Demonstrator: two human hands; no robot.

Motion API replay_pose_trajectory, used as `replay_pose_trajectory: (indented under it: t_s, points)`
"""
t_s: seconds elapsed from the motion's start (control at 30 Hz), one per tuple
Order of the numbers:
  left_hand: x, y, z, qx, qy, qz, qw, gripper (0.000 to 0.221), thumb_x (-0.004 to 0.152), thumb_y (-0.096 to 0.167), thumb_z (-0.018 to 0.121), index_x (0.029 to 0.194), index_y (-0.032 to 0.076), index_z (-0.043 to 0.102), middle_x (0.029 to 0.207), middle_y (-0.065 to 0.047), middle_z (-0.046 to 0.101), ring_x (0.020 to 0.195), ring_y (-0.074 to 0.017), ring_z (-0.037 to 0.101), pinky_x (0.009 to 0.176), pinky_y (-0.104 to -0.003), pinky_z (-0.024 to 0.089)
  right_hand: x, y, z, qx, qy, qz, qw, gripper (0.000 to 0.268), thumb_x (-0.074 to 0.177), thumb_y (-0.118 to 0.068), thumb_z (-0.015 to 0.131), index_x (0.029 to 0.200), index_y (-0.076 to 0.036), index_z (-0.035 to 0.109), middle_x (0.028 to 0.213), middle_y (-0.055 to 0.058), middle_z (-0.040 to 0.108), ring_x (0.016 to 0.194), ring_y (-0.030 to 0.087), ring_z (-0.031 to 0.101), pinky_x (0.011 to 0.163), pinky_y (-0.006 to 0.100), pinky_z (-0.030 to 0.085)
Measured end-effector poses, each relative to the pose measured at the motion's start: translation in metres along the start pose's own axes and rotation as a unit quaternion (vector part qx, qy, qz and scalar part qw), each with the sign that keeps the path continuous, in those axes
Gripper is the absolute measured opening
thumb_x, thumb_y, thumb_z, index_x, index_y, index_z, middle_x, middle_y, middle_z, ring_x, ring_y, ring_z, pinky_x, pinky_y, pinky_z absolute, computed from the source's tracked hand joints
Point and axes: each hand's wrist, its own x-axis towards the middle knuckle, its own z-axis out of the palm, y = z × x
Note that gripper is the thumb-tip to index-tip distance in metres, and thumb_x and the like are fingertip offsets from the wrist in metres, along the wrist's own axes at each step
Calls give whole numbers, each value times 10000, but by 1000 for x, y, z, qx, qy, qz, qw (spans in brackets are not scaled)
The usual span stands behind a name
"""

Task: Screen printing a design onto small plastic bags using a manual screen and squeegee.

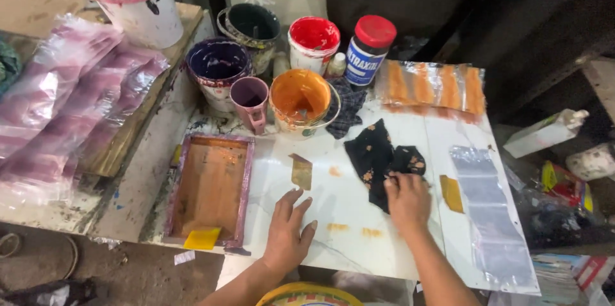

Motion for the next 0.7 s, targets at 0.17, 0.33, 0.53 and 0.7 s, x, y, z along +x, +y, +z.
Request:
replay_pose_trajectory:
  t_s: [0.17, 0.33, 0.53, 0.7]
  points:
    - [3, -8, 2, 5, -54, -77, 996, 478, 945, 170, 675, 1379, 40, 524, 1556, -236, 388, 1490, -502, 271, 1150, -655, 334, 47, -2, 12, 3, -72, -29, 997, 595, 976, -319, 477, 1516, -76, 428, 1664, 131, 291, 1490, 362, 288, 1174, 571, 279]
    - [8, -7, -1, -5, -95, -116, 989, 464, 947, 186, 668, 1363, 30, 533, 1597, -223, 335, 1515, -500, 215, 1146, -658, 323, 71, -80, -1, -11, -267, 15, 964, 885, 932, -686, 338, 1637, -184, 149, 1739, 120, -15, 1595, 332, -3, 1239, 609, 43]
    - [3, -9, 4, -42, -8, -86, 995, 568, 956, 201, 658, 1459, 50, 441, 1634, -255, 278, 1546, -494, 219, 1223, -617, 262, 5, -127, -8, -7, -201, -168, 965, 783, 955, -585, 517, 1588, -165, 330, 1710, 172, 125, 1553, 428, 130, 1134, 699, 225]
    - [10, -7, 0, 15, -90, -94, 991, 571, 944, 290, 681, 1402, 8, 487, 1615, -233, 343, 1532, -490, 227, 1167, -612, 318, -20, -48, -1, 24, -88, -136, 987, 812, 797, -460, 696, 1468, -47, 498, 1551, 315, 409, 1441, 488, 372, 1165, 598, 296]
